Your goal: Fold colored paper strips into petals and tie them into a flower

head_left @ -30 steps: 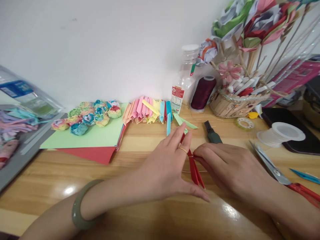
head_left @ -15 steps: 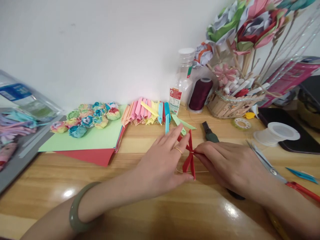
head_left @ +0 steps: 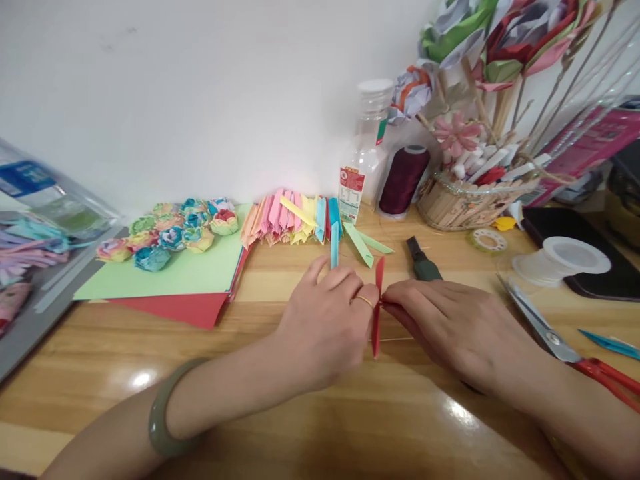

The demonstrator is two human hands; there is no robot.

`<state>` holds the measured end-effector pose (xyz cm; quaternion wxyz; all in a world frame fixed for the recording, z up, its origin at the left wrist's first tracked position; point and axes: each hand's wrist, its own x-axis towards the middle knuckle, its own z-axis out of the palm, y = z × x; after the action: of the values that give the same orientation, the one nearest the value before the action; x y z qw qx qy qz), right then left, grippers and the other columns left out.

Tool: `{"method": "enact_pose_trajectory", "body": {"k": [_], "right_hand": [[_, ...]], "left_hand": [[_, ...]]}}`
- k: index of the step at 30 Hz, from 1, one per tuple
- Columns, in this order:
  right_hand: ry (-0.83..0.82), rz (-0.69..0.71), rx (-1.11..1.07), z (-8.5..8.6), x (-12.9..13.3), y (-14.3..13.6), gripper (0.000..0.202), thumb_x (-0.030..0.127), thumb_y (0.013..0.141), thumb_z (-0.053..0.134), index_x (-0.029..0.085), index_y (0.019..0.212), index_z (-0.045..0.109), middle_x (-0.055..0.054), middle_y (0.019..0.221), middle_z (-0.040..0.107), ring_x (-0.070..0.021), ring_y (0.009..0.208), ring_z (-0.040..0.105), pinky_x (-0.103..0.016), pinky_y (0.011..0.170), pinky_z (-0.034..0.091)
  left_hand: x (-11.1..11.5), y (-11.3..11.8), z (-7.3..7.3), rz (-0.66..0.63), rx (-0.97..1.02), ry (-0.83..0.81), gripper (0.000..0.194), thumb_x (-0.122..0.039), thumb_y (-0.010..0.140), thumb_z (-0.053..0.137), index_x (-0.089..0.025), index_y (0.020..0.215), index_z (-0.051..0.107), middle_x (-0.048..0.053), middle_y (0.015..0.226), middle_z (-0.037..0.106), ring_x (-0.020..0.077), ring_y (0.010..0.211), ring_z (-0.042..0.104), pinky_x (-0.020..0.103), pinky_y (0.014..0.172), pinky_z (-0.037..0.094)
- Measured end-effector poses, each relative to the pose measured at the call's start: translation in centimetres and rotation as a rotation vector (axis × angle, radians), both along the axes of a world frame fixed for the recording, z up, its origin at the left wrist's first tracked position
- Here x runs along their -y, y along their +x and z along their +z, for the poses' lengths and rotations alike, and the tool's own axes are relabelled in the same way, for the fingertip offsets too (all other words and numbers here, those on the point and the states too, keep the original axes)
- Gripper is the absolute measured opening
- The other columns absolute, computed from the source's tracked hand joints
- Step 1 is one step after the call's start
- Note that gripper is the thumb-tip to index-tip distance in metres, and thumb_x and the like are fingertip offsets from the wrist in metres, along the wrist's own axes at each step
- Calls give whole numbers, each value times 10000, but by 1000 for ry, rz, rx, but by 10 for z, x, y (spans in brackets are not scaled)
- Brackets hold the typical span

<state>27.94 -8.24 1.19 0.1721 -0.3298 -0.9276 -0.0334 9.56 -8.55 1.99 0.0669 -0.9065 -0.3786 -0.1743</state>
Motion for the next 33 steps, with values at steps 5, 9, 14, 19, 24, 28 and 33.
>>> {"method": "enact_pose_trajectory", "body": {"k": [5,9,14,19,24,28,33], "right_hand": [[-56,-83,57,-6,1,-1,268,221,901,265,132,897,518,-64,669,586,-176,550,516,-275,489,370],[-71,-91,66,-3,3,-4,254,211,891,267,138,854,507,-61,660,564,-177,555,516,-278,490,380],[-58,-83,52,-3,5,-5,217,194,887,280,155,799,474,-44,653,529,-176,561,500,-281,507,375],[-38,-46,55,-6,4,-4,191,185,891,305,156,841,487,-37,696,521,-177,624,475,-284,557,359],[-55,25,-18,5,5,-3,254,172,903,285,145,828,526,-27,662,514,-160,598,431,-281,546,332],[-35,78,-96,13,7,-4,272,147,899,292,146,755,523,-25,623,500,-145,575,396,-273,518,305],[24,109,-140,12,9,-3,203,61,838,353,141,764,524,-14,583,470,-137,552,357,-273,489,269]], "left_hand": [[-2,-2,1,-12,-80,-144,191,-100,794,376,-132,880,543,46,748,607,176,724,549,316,661,442],[-4,-3,4,14,-121,-296,205,-95,799,356,-162,926,502,28,732,573,175,708,538,276,539,406],[-5,-2,9,13,-131,-414,249,-78,793,334,-179,990,449,38,807,540,189,803,512,261,517,383],[-4,-3,6,-49,-45,-408,138,-170,856,319,-166,921,440,41,825,513,176,835,477,265,559,390],[-7,-7,0,-94,-15,-274,101,-210,872,345,-178,840,436,11,778,505,144,769,476,243,518,350],[-9,-10,-1,-167,-26,-139,56,-172,850,389,-184,852,443,-7,758,522,135,765,469,241,534,340],[-8,-13,1,-249,43,-61,157,-70,794,385,-187,875,450,-7,744,540,131,782,469,241,623,358]]}}
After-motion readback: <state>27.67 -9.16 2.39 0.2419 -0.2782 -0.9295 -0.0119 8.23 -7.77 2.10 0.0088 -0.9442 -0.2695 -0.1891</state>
